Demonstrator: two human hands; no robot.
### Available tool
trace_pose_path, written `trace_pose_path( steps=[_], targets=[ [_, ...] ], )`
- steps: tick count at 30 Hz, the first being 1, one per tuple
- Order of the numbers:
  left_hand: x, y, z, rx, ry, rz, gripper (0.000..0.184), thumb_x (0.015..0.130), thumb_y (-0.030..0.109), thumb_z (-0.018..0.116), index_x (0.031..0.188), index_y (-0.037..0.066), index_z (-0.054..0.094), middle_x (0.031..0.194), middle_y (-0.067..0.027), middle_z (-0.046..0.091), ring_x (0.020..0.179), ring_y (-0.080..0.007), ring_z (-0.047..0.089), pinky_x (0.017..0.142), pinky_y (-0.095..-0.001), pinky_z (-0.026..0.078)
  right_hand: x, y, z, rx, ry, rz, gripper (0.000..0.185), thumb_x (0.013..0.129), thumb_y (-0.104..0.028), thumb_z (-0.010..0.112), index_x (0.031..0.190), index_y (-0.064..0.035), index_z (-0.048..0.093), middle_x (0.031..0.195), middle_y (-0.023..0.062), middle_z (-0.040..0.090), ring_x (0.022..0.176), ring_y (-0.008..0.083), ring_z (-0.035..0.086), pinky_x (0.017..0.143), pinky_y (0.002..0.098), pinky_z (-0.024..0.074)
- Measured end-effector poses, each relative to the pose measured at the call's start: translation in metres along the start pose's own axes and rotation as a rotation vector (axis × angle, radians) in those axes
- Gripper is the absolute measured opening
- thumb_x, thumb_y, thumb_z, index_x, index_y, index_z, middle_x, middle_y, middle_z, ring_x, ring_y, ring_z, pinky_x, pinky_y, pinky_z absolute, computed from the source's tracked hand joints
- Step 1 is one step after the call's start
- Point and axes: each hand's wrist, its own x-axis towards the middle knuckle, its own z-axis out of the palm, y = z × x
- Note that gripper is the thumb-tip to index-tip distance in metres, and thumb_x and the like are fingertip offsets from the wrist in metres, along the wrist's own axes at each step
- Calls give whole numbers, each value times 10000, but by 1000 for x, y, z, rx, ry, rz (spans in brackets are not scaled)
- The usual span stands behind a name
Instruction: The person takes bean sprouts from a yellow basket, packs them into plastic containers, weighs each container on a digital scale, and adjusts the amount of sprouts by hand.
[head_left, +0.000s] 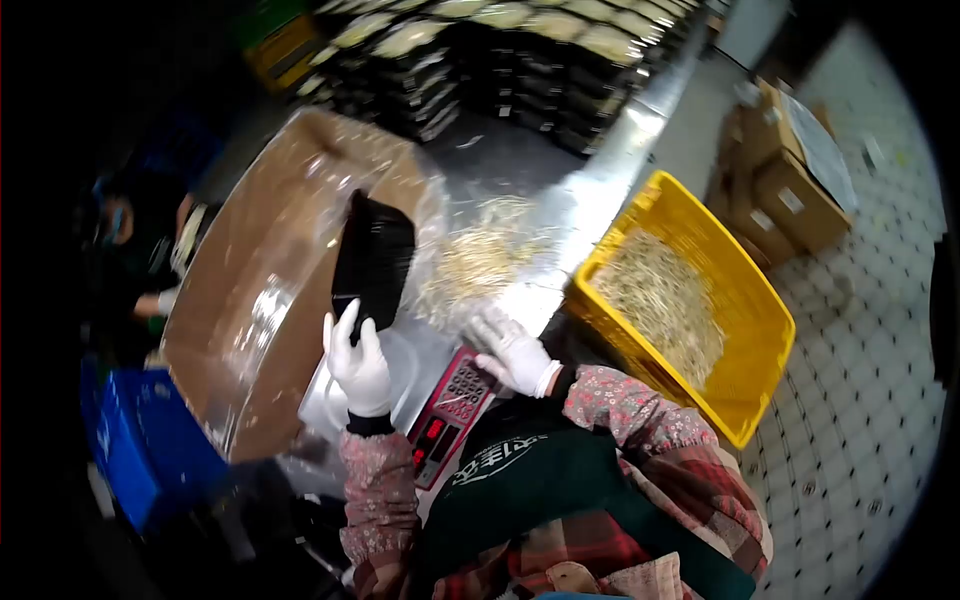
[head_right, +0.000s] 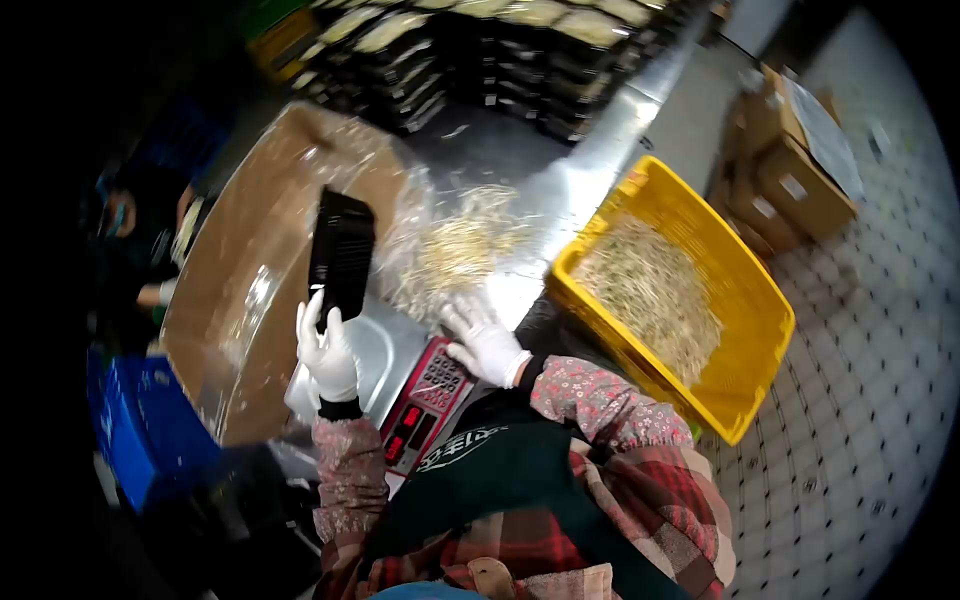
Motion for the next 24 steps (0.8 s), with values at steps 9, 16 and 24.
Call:
trace_pose_path(
  steps=[9, 16, 24],
  targets=[
    [20, -72, 210, 305, -671, 409, 305, 817, 105, 709, 1120, 134, 688, 1019, -57, 698, 1024, -241, 636, 1127, -488, 315, -134, 45, -40, 284, 166, 32, 370, 873, -226, 662, 1233, -144, 649, 1061, 80, 704, 921, 311, 665, 804, 408, 536],
    [-8, 132, 256, -268, -771, 432, 609, 773, 133, 800, 1327, 42, 564, 1292, -142, 595, 1200, -331, 558, 1046, -414, 433, -308, 151, -167, 168, 893, 657, 300, 876, -184, 713, 1160, -89, 695, 1156, 117, 688, 1056, 261, 654, 941, 363, 512],
    [-204, 229, 428, -92, -1828, 963, 751, 754, 265, 787, 1403, 49, 476, 1380, -196, 528, 1277, -346, 505, 1097, -399, 400, -384, 366, -135, 102, 152, 1293, 845, 781, -427, 758, 1472, -80, 418, 1561, 170, 324, 1438, 332, 312, 1165, 423, 307]
  ],
)
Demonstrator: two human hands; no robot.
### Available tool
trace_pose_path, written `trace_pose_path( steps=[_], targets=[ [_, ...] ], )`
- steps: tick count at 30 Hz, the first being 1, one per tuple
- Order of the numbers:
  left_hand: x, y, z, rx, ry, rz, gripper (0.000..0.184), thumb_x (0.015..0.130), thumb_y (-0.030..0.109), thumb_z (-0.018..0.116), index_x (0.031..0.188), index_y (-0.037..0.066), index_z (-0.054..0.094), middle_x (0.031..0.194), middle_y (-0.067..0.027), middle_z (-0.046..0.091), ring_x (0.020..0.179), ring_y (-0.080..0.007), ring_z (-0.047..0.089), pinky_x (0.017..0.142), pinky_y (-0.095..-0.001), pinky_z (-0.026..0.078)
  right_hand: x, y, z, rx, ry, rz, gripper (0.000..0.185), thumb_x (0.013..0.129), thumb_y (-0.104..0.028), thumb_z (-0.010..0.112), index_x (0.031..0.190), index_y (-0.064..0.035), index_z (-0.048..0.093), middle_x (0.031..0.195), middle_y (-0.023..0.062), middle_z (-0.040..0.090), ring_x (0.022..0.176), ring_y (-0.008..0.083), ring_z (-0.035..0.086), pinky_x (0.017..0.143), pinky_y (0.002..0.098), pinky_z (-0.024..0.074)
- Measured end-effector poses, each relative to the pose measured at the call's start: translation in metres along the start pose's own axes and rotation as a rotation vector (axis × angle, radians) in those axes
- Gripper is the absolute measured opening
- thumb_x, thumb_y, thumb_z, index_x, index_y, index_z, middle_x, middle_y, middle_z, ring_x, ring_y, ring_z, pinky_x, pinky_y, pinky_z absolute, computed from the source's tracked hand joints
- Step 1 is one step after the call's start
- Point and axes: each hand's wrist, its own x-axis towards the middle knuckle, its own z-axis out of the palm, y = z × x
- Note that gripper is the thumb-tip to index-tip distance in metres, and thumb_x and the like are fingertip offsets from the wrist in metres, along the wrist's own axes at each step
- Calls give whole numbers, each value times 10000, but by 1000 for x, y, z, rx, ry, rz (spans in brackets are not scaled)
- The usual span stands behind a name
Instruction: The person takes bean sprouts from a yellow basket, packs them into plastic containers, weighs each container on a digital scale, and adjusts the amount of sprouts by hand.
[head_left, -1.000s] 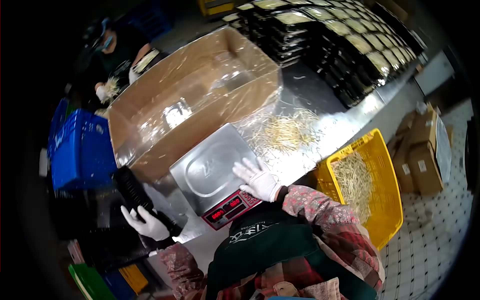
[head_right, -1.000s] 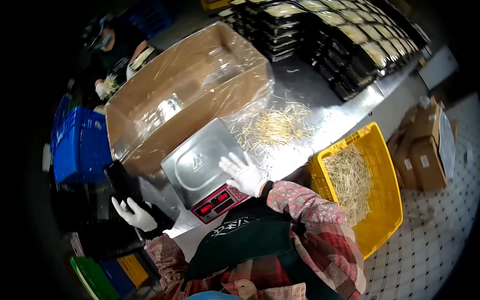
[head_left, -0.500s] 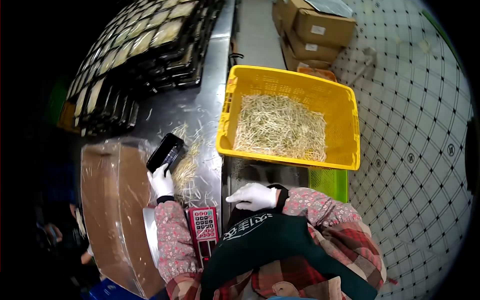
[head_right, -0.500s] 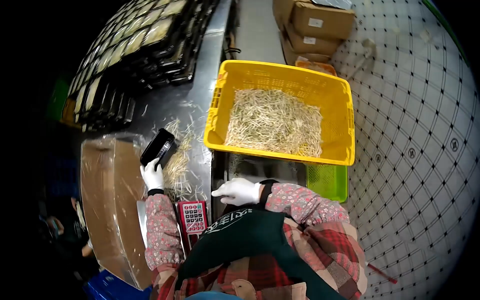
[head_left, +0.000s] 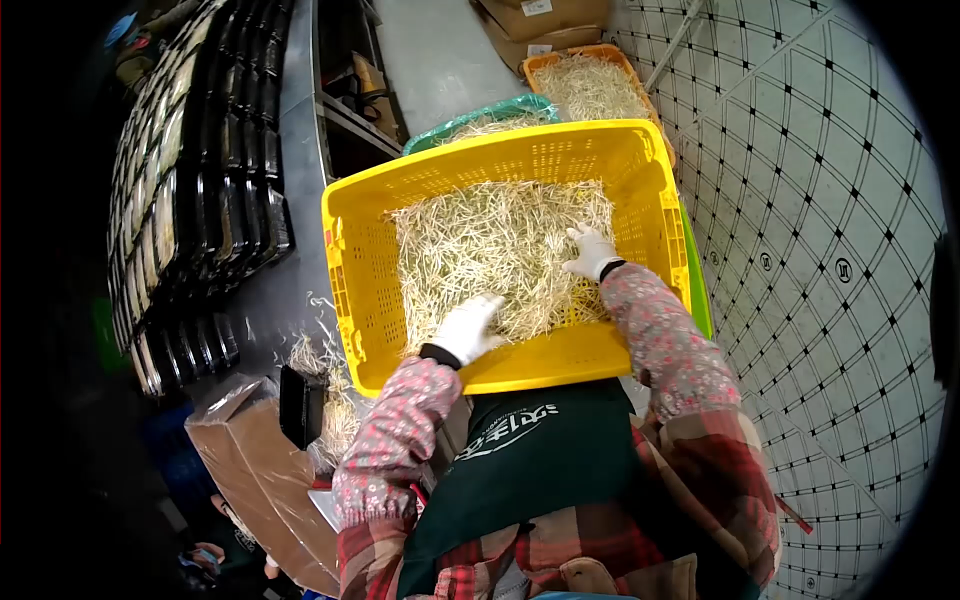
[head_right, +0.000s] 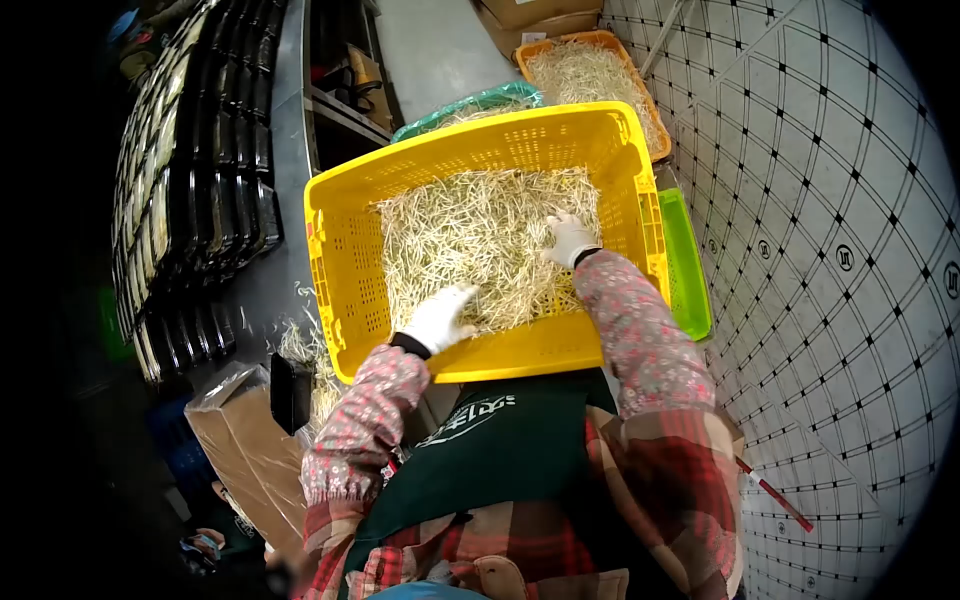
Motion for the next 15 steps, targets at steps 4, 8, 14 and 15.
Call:
trace_pose_path(
  steps=[4, 8, 14, 15],
  targets=[
    [73, 24, 58, 141, -242, 108, 914, 693, 371, 809, 1444, 29, 415, 1470, -216, 422, 1373, -381, 392, 1143, -454, 330, 49, 7, -5, 88, -87, 205, 1000, 744, -500, 783, 1535, -115, 306, 1609, 168, 228, 1470, 342, 246, 1168, 496, 281],
    [125, 42, 132, 496, -249, 94, 1030, 685, 450, 799, 1504, 42, 326, 1582, -193, 245, 1437, -463, 234, 1135, -601, 260, 82, 11, -11, 78, -42, 304, 1120, 730, -666, 720, 1568, -144, 193, 1639, 154, 114, 1510, 354, 95, 1142, 630, 223],
    [143, 29, 181, 557, -196, -24, 504, 928, 164, 512, 1427, 117, 457, 1614, -117, 207, 1321, -415, 379, 860, -566, 472, 64, -8, 22, -131, -13, 275, 1079, 736, -582, 747, 1566, -140, 218, 1599, 172, 236, 1419, 391, 319, 1027, 604, 385],
    [145, 31, 177, 423, -209, -74, 460, 905, 164, 533, 1361, 109, 509, 1559, -120, 301, 1207, -382, 499, 772, -529, 506, 59, -6, 24, -138, -8, 281, 1079, 736, -582, 747, 1566, -140, 218, 1599, 172, 236, 1419, 391, 319, 1027, 604, 385]
  ],
)
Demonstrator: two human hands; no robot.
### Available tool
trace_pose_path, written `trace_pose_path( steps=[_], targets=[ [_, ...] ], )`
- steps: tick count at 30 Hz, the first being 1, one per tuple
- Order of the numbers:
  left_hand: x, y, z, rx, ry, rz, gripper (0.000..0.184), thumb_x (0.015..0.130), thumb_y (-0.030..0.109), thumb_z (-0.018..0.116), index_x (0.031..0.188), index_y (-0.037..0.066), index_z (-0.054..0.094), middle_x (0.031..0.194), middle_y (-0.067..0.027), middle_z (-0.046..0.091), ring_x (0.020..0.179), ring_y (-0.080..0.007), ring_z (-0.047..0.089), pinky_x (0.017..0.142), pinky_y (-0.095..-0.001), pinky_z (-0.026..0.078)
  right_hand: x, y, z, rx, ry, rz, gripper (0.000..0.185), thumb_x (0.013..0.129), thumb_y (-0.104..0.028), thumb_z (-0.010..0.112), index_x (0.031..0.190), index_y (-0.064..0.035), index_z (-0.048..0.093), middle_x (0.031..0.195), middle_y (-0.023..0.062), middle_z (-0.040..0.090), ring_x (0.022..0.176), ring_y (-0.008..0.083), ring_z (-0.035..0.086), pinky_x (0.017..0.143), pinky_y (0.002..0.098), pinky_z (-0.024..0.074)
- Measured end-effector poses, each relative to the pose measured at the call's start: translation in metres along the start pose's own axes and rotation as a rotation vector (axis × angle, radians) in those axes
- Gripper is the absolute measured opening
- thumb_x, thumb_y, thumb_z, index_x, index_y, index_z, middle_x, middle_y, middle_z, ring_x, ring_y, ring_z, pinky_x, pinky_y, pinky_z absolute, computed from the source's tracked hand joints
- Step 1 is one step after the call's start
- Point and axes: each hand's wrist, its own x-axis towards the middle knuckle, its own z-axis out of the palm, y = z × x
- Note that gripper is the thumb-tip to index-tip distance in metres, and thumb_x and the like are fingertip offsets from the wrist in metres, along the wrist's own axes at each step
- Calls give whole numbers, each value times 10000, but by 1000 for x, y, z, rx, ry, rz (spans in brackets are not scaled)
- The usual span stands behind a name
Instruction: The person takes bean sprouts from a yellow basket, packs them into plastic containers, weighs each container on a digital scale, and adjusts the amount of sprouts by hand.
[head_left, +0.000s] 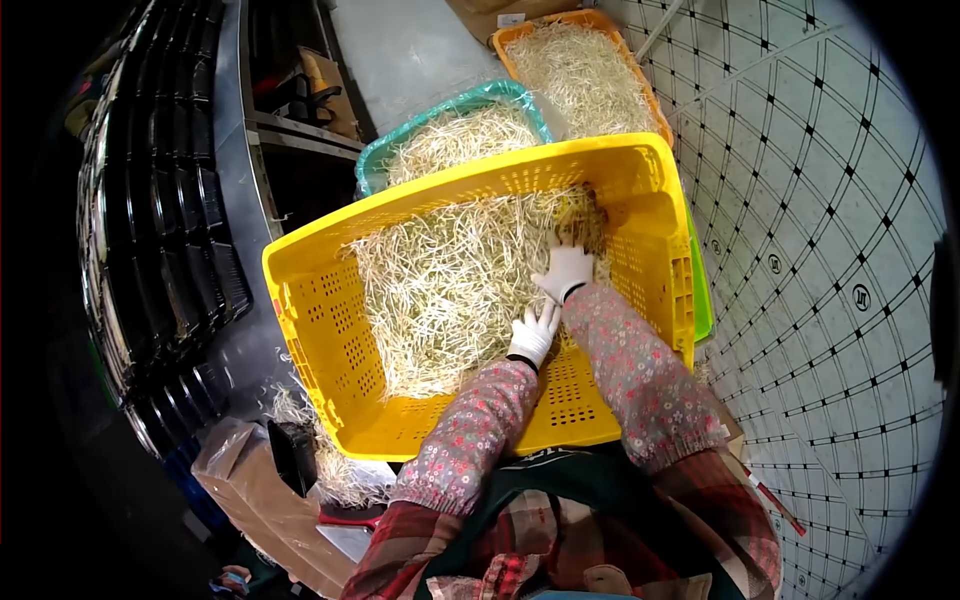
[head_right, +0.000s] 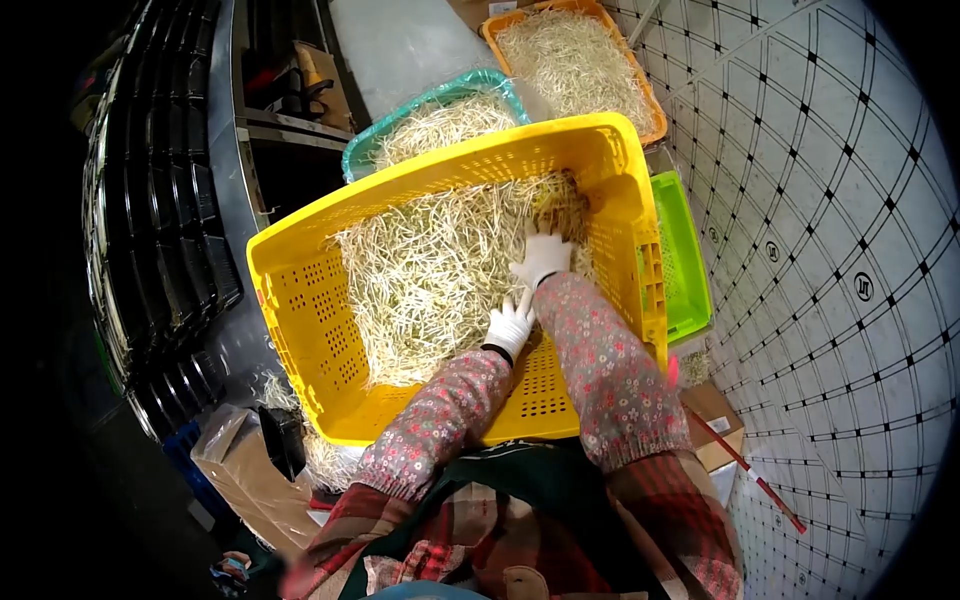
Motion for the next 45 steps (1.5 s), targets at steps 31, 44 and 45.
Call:
trace_pose_path(
  steps=[31, 44, 45],
  targets=[
    [-176, -195, -127, -1768, 574, -382, 531, 863, 41, 688, 1365, -12, 522, 1291, -87, 628, 1140, -160, 590, 981, -296, 468, -66, -6, -67, 1827, -438, -216, 910, 830, -19, 736, 1535, 2, 160, 1158, 177, 676, 1011, 214, 679, 876, 319, 554],
    [-185, -206, -125, -1806, 514, -451, 491, 858, 29, 720, 1325, -4, 572, 1149, -49, 666, 997, -120, 603, 924, -268, 481, -70, -21, -80, 1468, -299, -193, 477, 825, -93, 771, 1265, -33, 596, 1069, 76, 722, 913, 167, 692, 839, 301, 557],
    [-182, -205, -128, -1778, 524, -452, 500, 854, 26, 723, 1329, -4, 570, 1148, -52, 666, 1002, -121, 601, 922, -267, 482, -66, -18, -73, 1586, -287, -261, 394, 846, -57, 734, 1223, -29, 626, 1057, 80, 723, 926, 165, 691, 841, 320, 563]
  ],
)
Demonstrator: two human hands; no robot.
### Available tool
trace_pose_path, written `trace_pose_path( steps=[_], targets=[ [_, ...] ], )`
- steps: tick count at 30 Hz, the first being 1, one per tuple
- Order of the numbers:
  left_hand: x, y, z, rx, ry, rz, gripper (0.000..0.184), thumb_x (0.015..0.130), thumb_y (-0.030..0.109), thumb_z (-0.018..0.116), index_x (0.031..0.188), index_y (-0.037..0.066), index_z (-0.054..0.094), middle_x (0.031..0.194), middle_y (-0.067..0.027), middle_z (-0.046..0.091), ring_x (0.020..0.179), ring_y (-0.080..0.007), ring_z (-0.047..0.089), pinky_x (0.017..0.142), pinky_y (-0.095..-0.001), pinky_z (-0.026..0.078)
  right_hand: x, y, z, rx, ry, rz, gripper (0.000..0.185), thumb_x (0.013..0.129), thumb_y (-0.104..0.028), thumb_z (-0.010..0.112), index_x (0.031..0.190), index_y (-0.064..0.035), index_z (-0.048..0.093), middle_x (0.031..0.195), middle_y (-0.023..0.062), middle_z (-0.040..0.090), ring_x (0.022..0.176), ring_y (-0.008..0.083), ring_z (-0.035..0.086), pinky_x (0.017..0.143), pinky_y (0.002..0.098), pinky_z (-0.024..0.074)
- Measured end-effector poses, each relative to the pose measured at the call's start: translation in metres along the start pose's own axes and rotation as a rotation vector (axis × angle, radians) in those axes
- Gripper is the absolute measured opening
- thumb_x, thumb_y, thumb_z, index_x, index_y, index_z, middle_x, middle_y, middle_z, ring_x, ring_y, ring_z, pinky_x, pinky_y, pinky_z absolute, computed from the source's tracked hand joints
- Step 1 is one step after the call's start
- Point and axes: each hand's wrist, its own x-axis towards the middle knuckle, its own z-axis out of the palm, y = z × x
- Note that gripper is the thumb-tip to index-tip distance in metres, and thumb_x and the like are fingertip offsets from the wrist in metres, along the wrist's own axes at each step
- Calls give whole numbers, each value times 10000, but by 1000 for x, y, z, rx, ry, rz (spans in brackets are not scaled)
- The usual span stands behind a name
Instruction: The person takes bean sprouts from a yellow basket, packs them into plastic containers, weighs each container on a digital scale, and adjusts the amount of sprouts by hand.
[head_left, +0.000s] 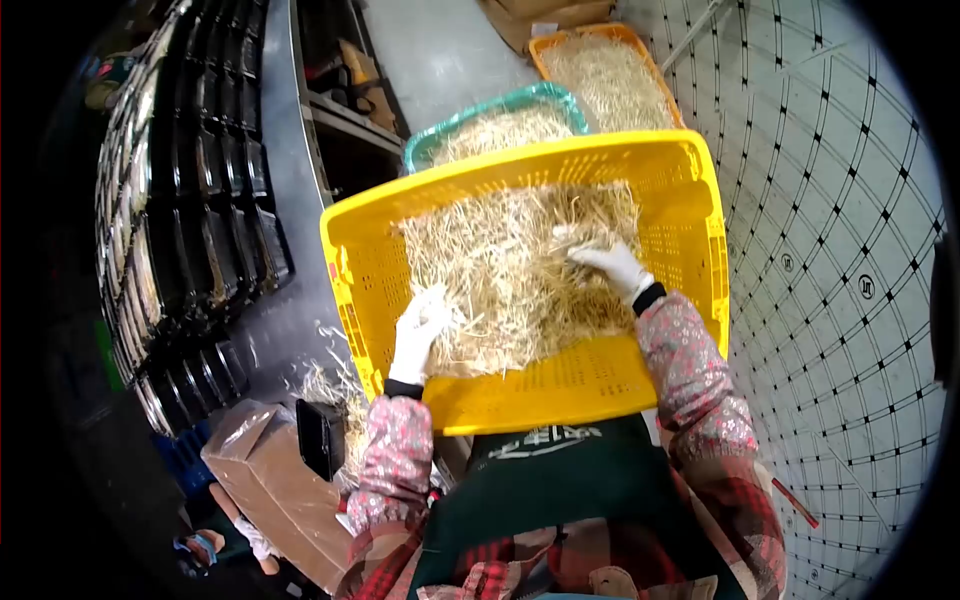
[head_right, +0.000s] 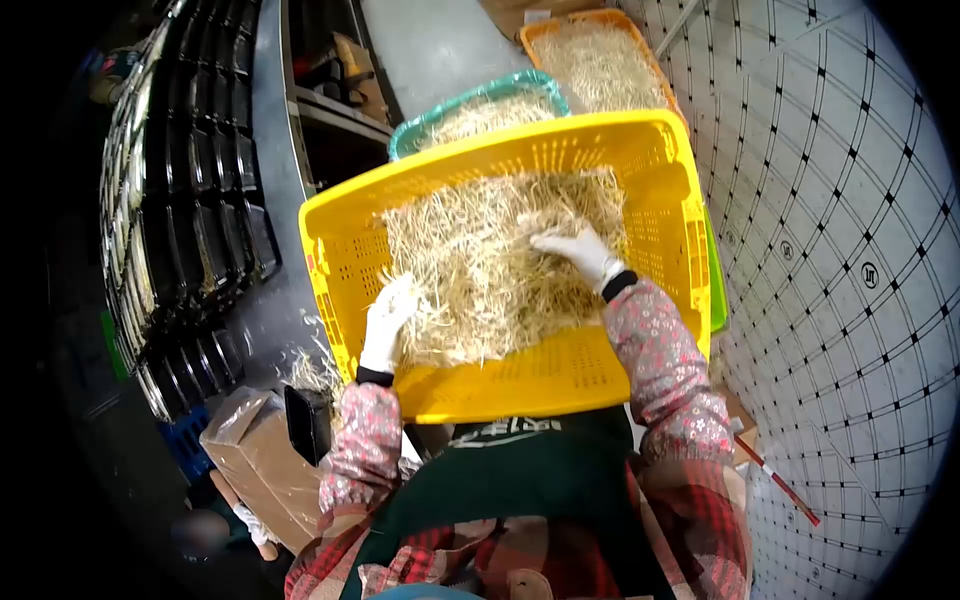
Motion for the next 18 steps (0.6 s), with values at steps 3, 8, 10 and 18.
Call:
trace_pose_path(
  steps=[3, 8, 10, 18],
  targets=[
    [12, -39, -23, 226, -30, 31, 446, 840, -8, 726, 1270, -9, 609, 1127, -53, 675, 909, -110, 602, 884, -255, 495, 17, 39, -4, -70, -34, -11, 300, 868, -61, 727, 1157, -25, 657, 1043, 78, 723, 952, 149, 680, 903, 319, 528],
    [27, -60, -30, 153, -53, -40, 446, 839, -55, 670, 1276, 7, 611, 1032, -4, 624, 1017, -101, 568, 937, -264, 462, 23, 48, -23, -392, 57, 52, 735, 774, -353, 831, 1368, -41, 530, 1391, 163, 539, 1274, 270, 510, 1097, 403, 386],
    [40, -91, -45, 142, -67, -55, 496, 861, -56, 627, 1345, 20, 550, 1178, -28, 608, 1056, -148, 579, 984, -292, 449, 39, 66, -43, -581, 108, 44, 829, 774, -432, 812, 1418, -33, 475, 1478, 205, 441, 1384, 322, 400, 1157, 430, 304],
    [68, -92, 63, 552, 387, 61, 712, 900, 315, 683, 1448, -35, 394, 1283, -197, 569, 1153, -266, 552, 1003, -373, 431, 56, 120, 68, -791, 678, -215, 373, 836, -282, 718, 1095, -18, 673, 1030, 184, 682, 930, 308, 640, 844, 432, 507]
  ],
)
